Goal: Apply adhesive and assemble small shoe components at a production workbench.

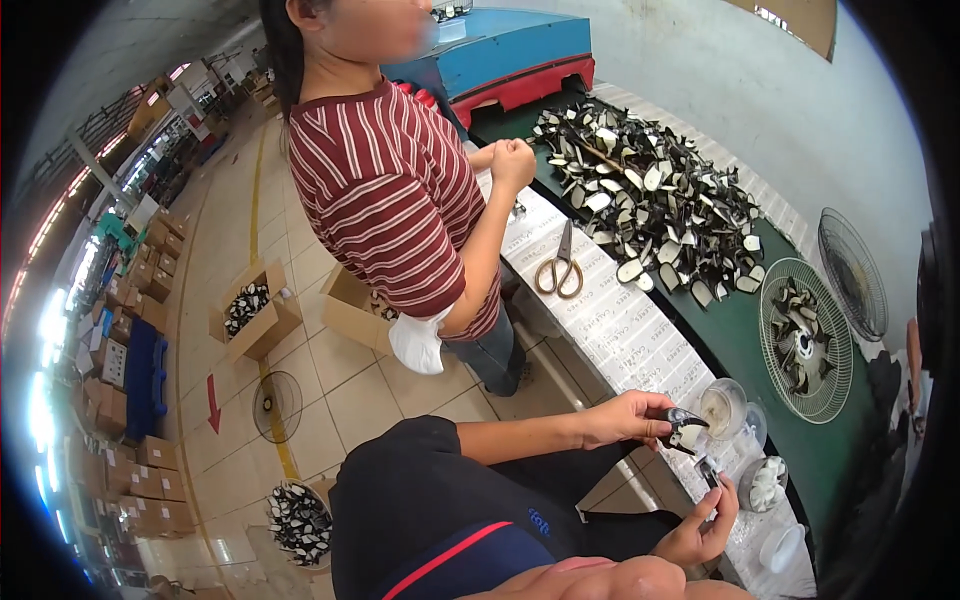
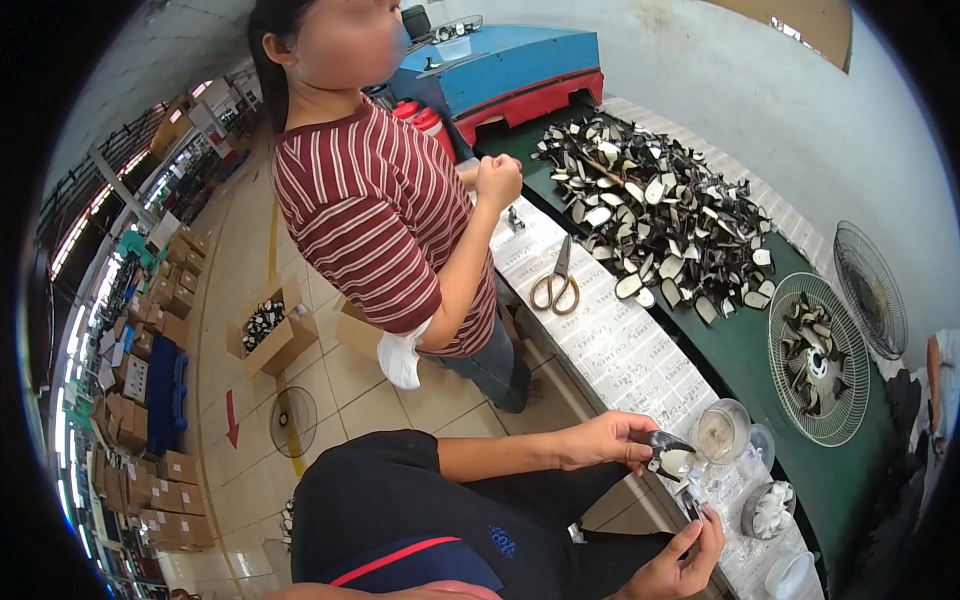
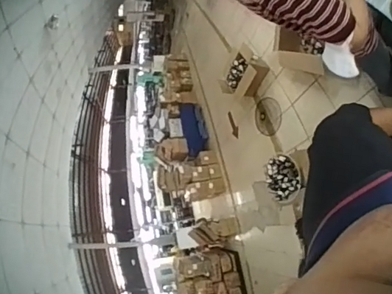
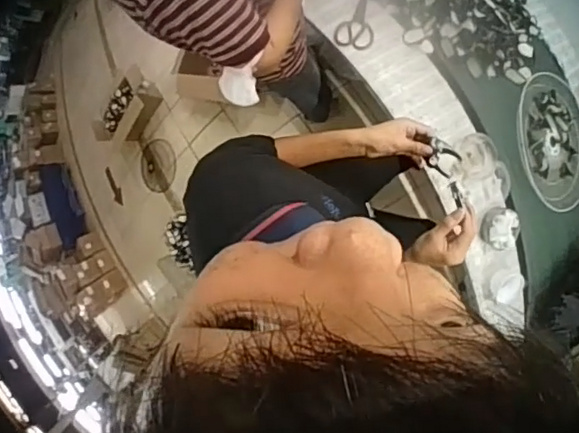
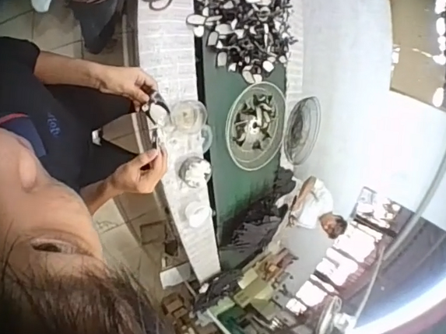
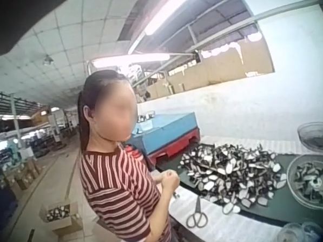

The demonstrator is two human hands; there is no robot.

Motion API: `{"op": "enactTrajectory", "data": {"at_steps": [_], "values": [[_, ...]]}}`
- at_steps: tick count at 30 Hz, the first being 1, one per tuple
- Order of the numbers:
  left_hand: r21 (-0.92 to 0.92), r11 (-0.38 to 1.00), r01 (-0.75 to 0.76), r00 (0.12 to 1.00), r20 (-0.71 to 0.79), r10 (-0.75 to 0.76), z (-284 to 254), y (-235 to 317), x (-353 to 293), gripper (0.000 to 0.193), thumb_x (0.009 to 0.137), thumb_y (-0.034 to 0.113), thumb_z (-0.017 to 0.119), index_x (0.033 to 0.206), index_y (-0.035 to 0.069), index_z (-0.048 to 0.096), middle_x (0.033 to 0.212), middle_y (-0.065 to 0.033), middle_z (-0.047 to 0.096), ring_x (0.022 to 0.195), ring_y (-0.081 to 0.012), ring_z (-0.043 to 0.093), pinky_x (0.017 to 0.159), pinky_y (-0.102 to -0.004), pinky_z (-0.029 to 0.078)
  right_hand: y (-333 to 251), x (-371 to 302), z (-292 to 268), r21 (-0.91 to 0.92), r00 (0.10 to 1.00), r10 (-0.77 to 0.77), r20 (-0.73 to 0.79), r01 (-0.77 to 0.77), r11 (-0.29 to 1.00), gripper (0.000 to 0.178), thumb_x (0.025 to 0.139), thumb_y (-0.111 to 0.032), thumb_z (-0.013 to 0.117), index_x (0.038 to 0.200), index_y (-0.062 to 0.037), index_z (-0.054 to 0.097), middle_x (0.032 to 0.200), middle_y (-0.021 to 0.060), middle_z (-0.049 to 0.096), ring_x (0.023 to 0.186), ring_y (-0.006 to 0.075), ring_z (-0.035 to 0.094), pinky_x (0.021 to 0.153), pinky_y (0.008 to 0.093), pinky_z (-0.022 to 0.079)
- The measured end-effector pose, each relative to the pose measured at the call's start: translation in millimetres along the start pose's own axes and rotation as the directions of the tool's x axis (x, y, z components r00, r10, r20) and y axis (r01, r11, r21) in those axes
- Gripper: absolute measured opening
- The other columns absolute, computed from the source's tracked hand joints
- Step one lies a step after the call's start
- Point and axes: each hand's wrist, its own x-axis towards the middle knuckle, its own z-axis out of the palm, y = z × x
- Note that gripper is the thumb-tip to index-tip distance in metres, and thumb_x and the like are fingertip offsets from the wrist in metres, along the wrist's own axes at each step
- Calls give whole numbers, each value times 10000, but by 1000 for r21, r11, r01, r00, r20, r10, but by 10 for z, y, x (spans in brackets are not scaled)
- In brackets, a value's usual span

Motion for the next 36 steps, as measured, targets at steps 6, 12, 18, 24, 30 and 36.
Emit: {"op": "enactTrajectory", "data": {"at_steps": [6, 12, 18, 24, 30, 36], "values": [[81, 997, -18, 999, -42, 21, -228, 140, 22, 262, 921, 141, 631, 1149, 28, 568, 991, -18, 621, 872, -84, 592, 773, -245, 519, 232, -113, 5, 113, 997, 83, 5, -83, 990, 167, 961, -47, 519, 1049, 68, 603, 1092, 142, 631, 964, 184, 574, 887, 290, 434], [299, 950, -85, 986, -109, 123, -513, 739, -32, 248, 899, 135, 658, 1118, 34, 599, 950, -32, 643, 863, -97, 605, 763, -256, 521, 360, -306, -46, 126, 948, 319, -14, -315, 941, 165, 950, -78, 563, 1022, 56, 626, 1045, 102, 644, 893, 135, 565, 844, 249, 439], [855, 503, -131, 940, -54, 337, -1035, 1741, -299, 261, 922, 150, 622, 1149, 26, 590, 951, -28, 644, 825, -108, 599, 751, -245, 477, 402, -510, -9, 32, 944, 321, -71, -320, 947, 130, 936, -45, 559, 970, 63, 625, 1004, 101, 653, 851, 121, 558, 771, 237, 448], [473, 779, -412, 869, -53, 492, -1613, 2290, 35, 292, 946, 198, 593, 1166, 13, 541, 1036, -53, 639, 883, -156, 636, 745, -295, 525, 258, -611, 84, 82, 937, 345, -50, -340, 937, 90, 890, -2, 585, 918, 68, 635, 974, 141, 673, 894, 192, 620, 812, 284, 483], [561, 813, -155, 910, -240, 339, -2586, 2697, 94, 281, 940, 233, 609, 1171, 86, 549, 1021, -31, 647, 886, -189, 648, 684, -253, 518, 205, -782, -128, 140, 968, 245, -59, -235, 962, 86, 896, -9, 589, 925, 58, 635, 978, 130, 665, 837, 148, 581, 766, 251, 459], [578, 812, -78, 858, -376, 350, -2200, 1988, -164, 193, 941, 182, 599, 1087, 61, 564, 1036, -11, 617, 838, -138, 614, 740, -311, 520, 531, -1043, -604, 195, 964, 250, -92, -228, 954, 117, 932, -41, 570, 967, 43, 643, 994, 81, 654, 830, 81, 549, 738, 208, 441]]}}
